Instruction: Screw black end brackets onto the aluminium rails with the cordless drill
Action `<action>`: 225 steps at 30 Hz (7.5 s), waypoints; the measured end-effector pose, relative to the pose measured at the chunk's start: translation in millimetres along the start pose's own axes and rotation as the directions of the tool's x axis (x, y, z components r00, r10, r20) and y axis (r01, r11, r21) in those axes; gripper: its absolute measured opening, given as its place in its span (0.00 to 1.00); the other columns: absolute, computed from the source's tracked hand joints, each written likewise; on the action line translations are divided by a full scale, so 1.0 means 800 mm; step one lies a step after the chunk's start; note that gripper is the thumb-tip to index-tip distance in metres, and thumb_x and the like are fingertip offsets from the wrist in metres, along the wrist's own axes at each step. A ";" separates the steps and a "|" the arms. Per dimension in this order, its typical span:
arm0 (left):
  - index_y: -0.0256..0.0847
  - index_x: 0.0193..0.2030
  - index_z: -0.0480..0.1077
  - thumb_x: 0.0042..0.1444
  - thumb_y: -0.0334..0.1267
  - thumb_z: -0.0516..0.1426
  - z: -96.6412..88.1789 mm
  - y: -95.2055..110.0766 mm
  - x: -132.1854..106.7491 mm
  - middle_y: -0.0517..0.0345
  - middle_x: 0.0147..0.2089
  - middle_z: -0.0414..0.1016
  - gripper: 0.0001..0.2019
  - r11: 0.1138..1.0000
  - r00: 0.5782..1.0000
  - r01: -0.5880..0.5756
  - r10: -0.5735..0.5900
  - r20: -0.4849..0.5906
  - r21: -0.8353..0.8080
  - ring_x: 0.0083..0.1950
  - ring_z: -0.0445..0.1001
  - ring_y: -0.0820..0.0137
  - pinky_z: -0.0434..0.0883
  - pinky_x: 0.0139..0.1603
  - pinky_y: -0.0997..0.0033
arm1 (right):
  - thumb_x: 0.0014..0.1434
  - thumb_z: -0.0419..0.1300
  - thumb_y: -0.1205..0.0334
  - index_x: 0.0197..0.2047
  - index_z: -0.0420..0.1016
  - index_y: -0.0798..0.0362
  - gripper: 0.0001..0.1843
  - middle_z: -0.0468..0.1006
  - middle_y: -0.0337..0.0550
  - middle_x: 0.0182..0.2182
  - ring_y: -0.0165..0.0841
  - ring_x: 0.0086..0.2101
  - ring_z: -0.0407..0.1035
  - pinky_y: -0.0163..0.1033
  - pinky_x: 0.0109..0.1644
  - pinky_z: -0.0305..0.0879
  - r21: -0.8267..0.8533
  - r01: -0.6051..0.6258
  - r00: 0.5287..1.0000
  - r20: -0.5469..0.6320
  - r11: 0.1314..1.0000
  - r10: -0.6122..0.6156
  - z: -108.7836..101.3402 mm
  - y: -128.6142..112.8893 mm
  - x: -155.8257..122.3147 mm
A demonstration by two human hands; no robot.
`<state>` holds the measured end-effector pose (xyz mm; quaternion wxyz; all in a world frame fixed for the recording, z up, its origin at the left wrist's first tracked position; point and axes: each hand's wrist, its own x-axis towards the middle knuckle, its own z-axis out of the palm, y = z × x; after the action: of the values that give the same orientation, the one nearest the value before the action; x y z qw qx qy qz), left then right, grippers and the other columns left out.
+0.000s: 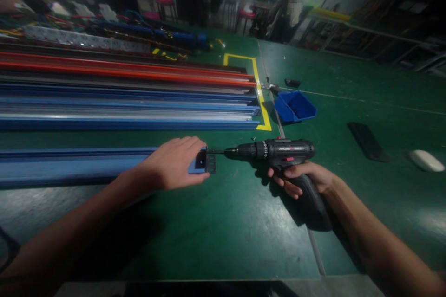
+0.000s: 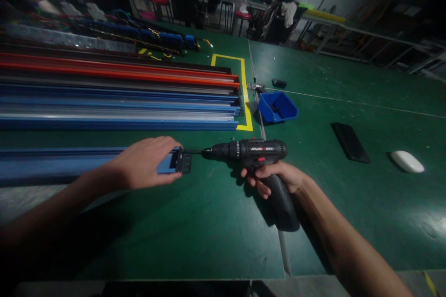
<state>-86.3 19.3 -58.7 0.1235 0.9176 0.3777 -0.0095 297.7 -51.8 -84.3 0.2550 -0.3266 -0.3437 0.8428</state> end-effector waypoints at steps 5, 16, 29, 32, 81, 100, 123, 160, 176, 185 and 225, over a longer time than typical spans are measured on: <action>0.36 0.58 0.67 0.61 0.58 0.57 0.002 -0.001 0.000 0.41 0.55 0.75 0.29 1.000 1.000 0.000 0.000 0.003 -0.003 0.54 0.75 0.51 0.71 0.53 0.52 | 0.64 0.62 0.67 0.55 0.77 0.65 0.17 0.83 0.53 0.41 0.24 0.24 0.73 0.33 0.31 0.76 0.020 0.007 0.998 0.062 1.000 -0.008 -0.006 0.002 0.001; 0.37 0.58 0.68 0.62 0.58 0.57 -0.003 0.002 -0.004 0.43 0.55 0.75 0.28 1.000 1.000 -0.011 0.010 -0.027 -0.026 0.54 0.75 0.53 0.71 0.54 0.54 | 0.63 0.65 0.67 0.51 0.77 0.64 0.14 0.83 0.58 0.44 0.26 0.25 0.74 0.35 0.33 0.77 0.033 0.003 0.999 0.041 0.999 -0.004 -0.009 0.003 -0.001; 0.37 0.59 0.68 0.61 0.59 0.57 0.006 0.000 -0.003 0.42 0.56 0.76 0.29 1.000 0.999 -0.013 0.013 -0.051 -0.003 0.54 0.76 0.52 0.71 0.54 0.52 | 0.63 0.66 0.66 0.52 0.79 0.64 0.15 0.84 0.60 0.48 0.36 0.34 0.83 0.39 0.42 0.80 0.016 0.017 0.999 0.040 1.000 -0.018 0.001 -0.003 -0.003; 0.36 0.60 0.67 0.61 0.58 0.57 0.007 -0.001 -0.004 0.41 0.56 0.75 0.30 1.000 0.999 -0.022 0.022 -0.048 0.002 0.55 0.75 0.52 0.71 0.55 0.52 | 0.63 0.66 0.67 0.51 0.80 0.64 0.14 0.84 0.60 0.46 0.34 0.32 0.82 0.38 0.41 0.81 0.025 0.039 0.998 0.045 0.999 -0.041 -0.002 0.000 0.000; 0.37 0.58 0.68 0.61 0.59 0.57 0.011 -0.004 -0.001 0.45 0.54 0.75 0.29 1.000 0.998 -0.020 0.020 -0.061 -0.002 0.52 0.75 0.55 0.70 0.52 0.54 | 0.59 0.70 0.63 0.42 0.83 0.57 0.09 0.80 0.47 0.33 0.26 0.23 0.69 0.33 0.32 0.77 -0.014 -0.038 0.995 -0.091 0.999 0.036 0.001 -0.001 -0.002; 0.37 0.56 0.68 0.60 0.59 0.57 0.012 -0.004 0.000 0.45 0.51 0.76 0.28 1.000 0.997 -0.021 0.020 -0.069 -0.004 0.50 0.75 0.55 0.69 0.51 0.55 | 0.61 0.68 0.66 0.46 0.81 0.62 0.10 0.80 0.46 0.33 0.24 0.23 0.69 0.32 0.32 0.75 0.013 -0.001 1.000 -0.014 1.000 0.002 -0.006 0.003 -0.002; 0.37 0.58 0.68 0.60 0.59 0.57 0.008 -0.003 0.000 0.44 0.53 0.75 0.28 1.000 0.999 -0.012 0.011 -0.052 -0.019 0.52 0.75 0.54 0.70 0.52 0.54 | 0.62 0.67 0.67 0.49 0.80 0.64 0.14 0.81 0.49 0.37 0.27 0.29 0.75 0.35 0.38 0.77 0.036 -0.002 1.000 0.020 0.999 0.002 -0.006 0.003 0.000; 0.37 0.58 0.68 0.61 0.59 0.57 0.006 -0.002 -0.002 0.43 0.55 0.76 0.29 1.000 0.999 -0.007 0.007 -0.052 -0.011 0.53 0.76 0.53 0.71 0.54 0.54 | 0.62 0.65 0.68 0.49 0.80 0.64 0.13 0.81 0.49 0.37 0.27 0.29 0.75 0.36 0.38 0.78 0.019 0.026 0.999 0.033 0.999 -0.027 -0.005 0.002 0.001; 0.36 0.59 0.68 0.61 0.58 0.57 0.003 0.001 0.000 0.42 0.54 0.76 0.29 1.000 0.999 -0.002 0.002 -0.032 -0.011 0.53 0.76 0.51 0.70 0.53 0.53 | 0.62 0.65 0.69 0.49 0.80 0.65 0.12 0.82 0.50 0.37 0.27 0.29 0.76 0.35 0.38 0.79 0.052 0.008 1.000 0.023 0.999 -0.009 -0.004 0.002 0.001; 0.35 0.58 0.68 0.61 0.58 0.57 0.003 0.000 -0.001 0.42 0.53 0.75 0.29 1.000 0.999 -0.010 0.010 -0.036 -0.017 0.52 0.75 0.51 0.69 0.52 0.53 | 0.62 0.65 0.69 0.48 0.81 0.65 0.12 0.82 0.49 0.36 0.26 0.27 0.74 0.33 0.36 0.78 0.048 0.015 1.000 0.024 0.999 -0.016 -0.004 0.002 0.000; 0.35 0.58 0.68 0.61 0.58 0.57 0.004 0.000 0.000 0.43 0.53 0.75 0.29 1.000 0.999 -0.011 0.010 -0.031 -0.005 0.52 0.75 0.53 0.69 0.53 0.54 | 0.59 0.68 0.65 0.46 0.82 0.62 0.13 0.80 0.47 0.35 0.27 0.26 0.71 0.35 0.35 0.75 -0.007 -0.027 0.997 -0.067 1.000 0.026 -0.001 0.000 -0.001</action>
<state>-86.0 18.2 -61.8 0.1201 0.9192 0.3748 0.0066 298.6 -51.8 -84.3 0.2538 -0.3600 -0.3338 0.8334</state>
